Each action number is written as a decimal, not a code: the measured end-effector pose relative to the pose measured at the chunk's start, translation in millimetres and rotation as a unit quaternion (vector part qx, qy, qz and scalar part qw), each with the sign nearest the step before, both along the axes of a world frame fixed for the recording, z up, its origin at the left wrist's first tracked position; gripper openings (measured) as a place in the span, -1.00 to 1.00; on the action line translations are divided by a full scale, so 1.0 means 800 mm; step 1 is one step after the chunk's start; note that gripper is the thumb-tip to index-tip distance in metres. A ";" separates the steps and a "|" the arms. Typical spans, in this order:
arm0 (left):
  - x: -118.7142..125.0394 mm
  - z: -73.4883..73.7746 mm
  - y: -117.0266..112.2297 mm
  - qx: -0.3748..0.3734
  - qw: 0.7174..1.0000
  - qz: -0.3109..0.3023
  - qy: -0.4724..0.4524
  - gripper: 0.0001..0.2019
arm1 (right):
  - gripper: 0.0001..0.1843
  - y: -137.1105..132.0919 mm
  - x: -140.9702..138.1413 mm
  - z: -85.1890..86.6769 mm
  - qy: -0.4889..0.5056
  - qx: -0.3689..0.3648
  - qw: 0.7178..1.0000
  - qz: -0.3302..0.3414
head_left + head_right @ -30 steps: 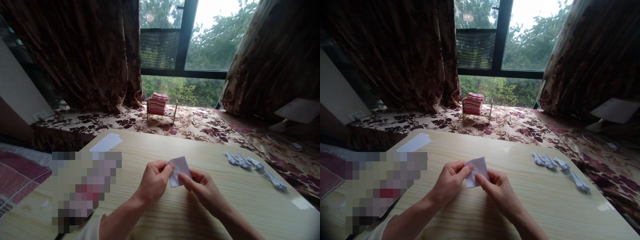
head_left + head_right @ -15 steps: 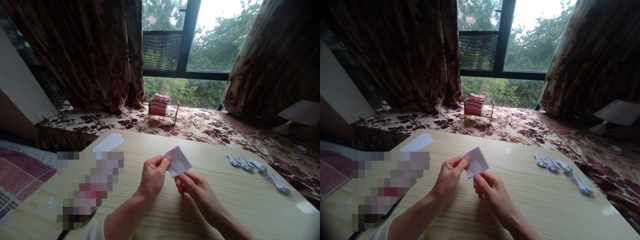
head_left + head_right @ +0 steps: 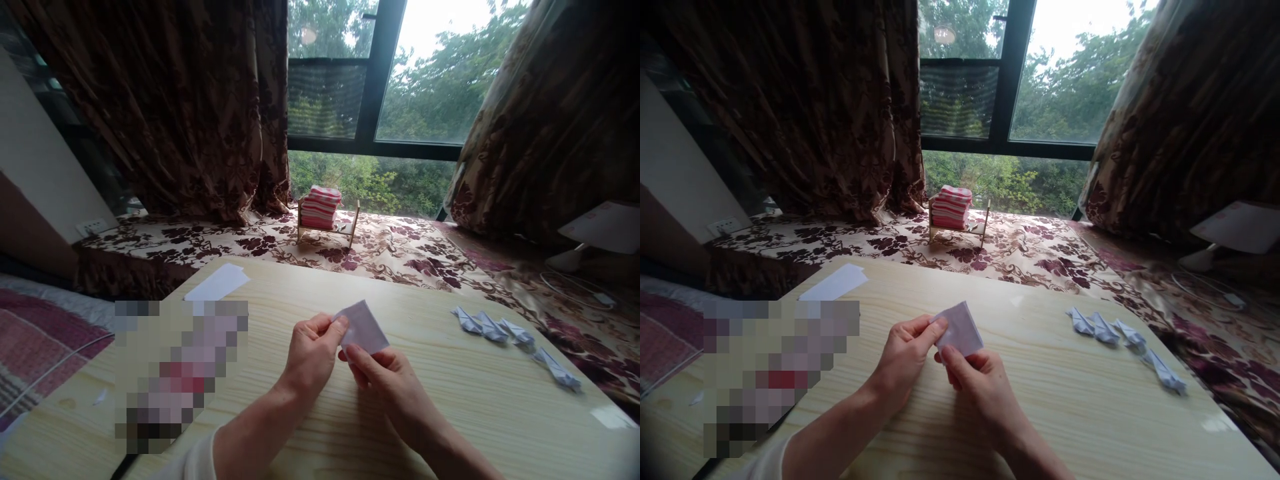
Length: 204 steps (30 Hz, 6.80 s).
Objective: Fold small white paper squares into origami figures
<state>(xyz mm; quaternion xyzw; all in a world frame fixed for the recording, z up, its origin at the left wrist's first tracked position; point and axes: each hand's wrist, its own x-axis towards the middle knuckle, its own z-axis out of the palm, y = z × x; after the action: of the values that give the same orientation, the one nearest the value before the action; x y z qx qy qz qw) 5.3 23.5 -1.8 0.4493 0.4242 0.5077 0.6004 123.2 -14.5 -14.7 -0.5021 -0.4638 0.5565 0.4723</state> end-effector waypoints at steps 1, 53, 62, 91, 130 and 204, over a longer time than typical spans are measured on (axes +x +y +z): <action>-0.004 -0.001 0.007 -0.005 1.000 0.014 -0.007 -0.66 | -0.49 -0.001 0.000 -0.002 -0.013 0.007 1.000 0.007; 0.000 0.010 -0.020 0.084 0.972 -0.169 0.138 -0.63 | -0.69 0.004 0.034 0.005 -0.018 0.137 0.977 -0.160; 0.000 0.013 -0.024 0.082 0.953 -0.238 0.172 -0.79 | -0.66 0.007 0.034 -0.001 -0.033 0.140 0.970 -0.197; -0.013 -0.004 0.001 0.116 0.947 -0.074 0.290 -0.70 | -0.64 0.016 0.035 -0.008 -0.202 0.118 0.972 -0.005; -0.010 -0.007 -0.001 0.035 0.978 -0.092 0.185 -0.76 | -0.58 0.016 0.047 -0.006 -0.100 0.090 0.990 -0.040; -0.013 0.007 -0.012 -0.118 0.966 -0.225 0.041 -0.74 | -0.84 0.005 0.051 -0.001 -0.013 0.141 0.987 0.082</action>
<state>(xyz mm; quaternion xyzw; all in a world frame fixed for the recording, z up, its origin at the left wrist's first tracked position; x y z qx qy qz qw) -5.3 13.7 4.0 0.4797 0.3931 0.2866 0.7302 164.2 -10.1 -15.8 -0.3980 -0.5831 0.5160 0.4850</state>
